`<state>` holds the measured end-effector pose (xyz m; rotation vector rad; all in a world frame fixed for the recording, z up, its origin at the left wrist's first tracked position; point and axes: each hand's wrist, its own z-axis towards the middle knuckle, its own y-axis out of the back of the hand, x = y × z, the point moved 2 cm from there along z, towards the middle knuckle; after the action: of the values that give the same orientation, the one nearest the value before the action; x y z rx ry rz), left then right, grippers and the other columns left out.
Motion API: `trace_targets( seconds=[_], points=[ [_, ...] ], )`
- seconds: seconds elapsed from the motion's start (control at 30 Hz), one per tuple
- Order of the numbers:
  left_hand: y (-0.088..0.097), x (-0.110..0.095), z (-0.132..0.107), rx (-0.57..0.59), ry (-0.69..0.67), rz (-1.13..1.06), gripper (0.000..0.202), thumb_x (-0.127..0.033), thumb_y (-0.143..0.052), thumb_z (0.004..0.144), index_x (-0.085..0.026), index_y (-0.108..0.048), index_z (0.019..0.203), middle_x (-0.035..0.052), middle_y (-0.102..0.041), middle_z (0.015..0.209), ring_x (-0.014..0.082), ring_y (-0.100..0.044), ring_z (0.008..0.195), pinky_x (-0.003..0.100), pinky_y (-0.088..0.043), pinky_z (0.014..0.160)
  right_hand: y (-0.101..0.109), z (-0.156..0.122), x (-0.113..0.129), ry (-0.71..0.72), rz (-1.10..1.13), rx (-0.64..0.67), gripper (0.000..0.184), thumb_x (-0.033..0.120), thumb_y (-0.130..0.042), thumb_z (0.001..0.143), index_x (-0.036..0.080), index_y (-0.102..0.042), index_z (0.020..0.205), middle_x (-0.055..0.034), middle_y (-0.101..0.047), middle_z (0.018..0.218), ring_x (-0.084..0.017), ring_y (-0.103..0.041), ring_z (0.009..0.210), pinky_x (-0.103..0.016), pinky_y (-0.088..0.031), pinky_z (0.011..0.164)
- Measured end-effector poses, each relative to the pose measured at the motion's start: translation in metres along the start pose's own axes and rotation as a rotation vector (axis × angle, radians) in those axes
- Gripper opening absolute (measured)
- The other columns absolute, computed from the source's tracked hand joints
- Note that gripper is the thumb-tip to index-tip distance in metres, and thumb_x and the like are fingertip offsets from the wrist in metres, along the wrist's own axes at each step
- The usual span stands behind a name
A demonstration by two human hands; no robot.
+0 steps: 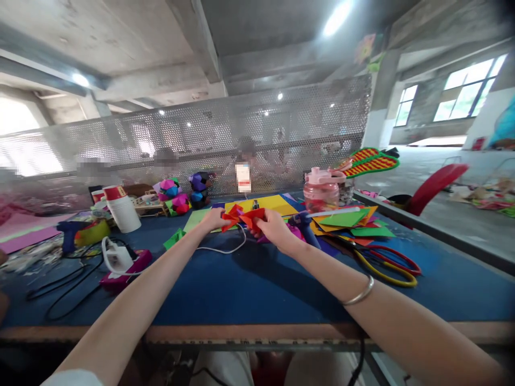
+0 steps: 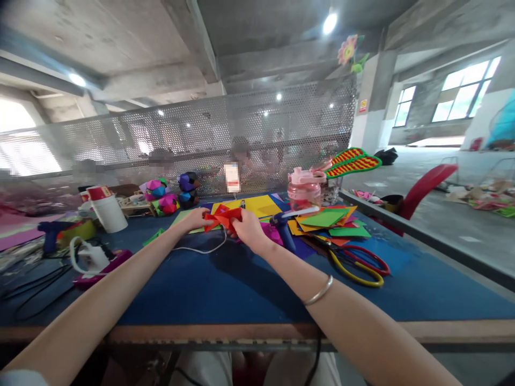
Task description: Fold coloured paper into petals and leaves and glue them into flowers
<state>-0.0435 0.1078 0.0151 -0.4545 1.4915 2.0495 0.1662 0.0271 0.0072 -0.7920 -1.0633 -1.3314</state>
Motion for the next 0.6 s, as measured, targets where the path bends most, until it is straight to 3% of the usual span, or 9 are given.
trace_targets(
  seconds=[0.17,0.37,0.6],
  points=[
    [-0.007,0.005,-0.002,0.021,0.034,-0.021,0.006,-0.018,-0.067,0.058,-0.016,-0.062,0.060,-0.0027,-0.060,0.053,0.0189,-0.061,0.067,0.022,-0.040,0.057,-0.002,-0.003,0.003,-0.030,0.030,-0.008,0.014,0.011,-0.047,0.086,0.017,-0.059,0.085,-0.0042,-0.069,0.072,-0.013,-0.062,0.055,-0.023,-0.052,0.049],
    [0.005,0.000,-0.021,0.033,-0.015,-0.270,0.010,-0.025,-0.057,0.075,-0.016,-0.058,0.078,-0.0006,-0.064,0.058,0.0148,-0.061,0.056,0.022,-0.043,0.052,-0.001,-0.002,-0.002,-0.013,0.026,-0.018,0.008,0.016,-0.048,0.086,0.020,-0.056,0.083,-0.0047,-0.069,0.070,-0.016,-0.064,0.056,-0.026,-0.053,0.050],
    [0.016,-0.015,-0.048,0.046,-0.054,-0.549,0.019,-0.022,-0.068,0.064,-0.013,-0.061,0.079,0.0010,-0.068,0.074,0.0122,-0.061,0.062,0.022,-0.048,0.059,-0.004,0.002,-0.004,0.082,-0.004,-0.009,0.006,0.026,-0.054,0.083,0.020,-0.055,0.084,-0.0041,-0.069,0.074,-0.018,-0.066,0.064,-0.029,-0.053,0.059]
  ],
)
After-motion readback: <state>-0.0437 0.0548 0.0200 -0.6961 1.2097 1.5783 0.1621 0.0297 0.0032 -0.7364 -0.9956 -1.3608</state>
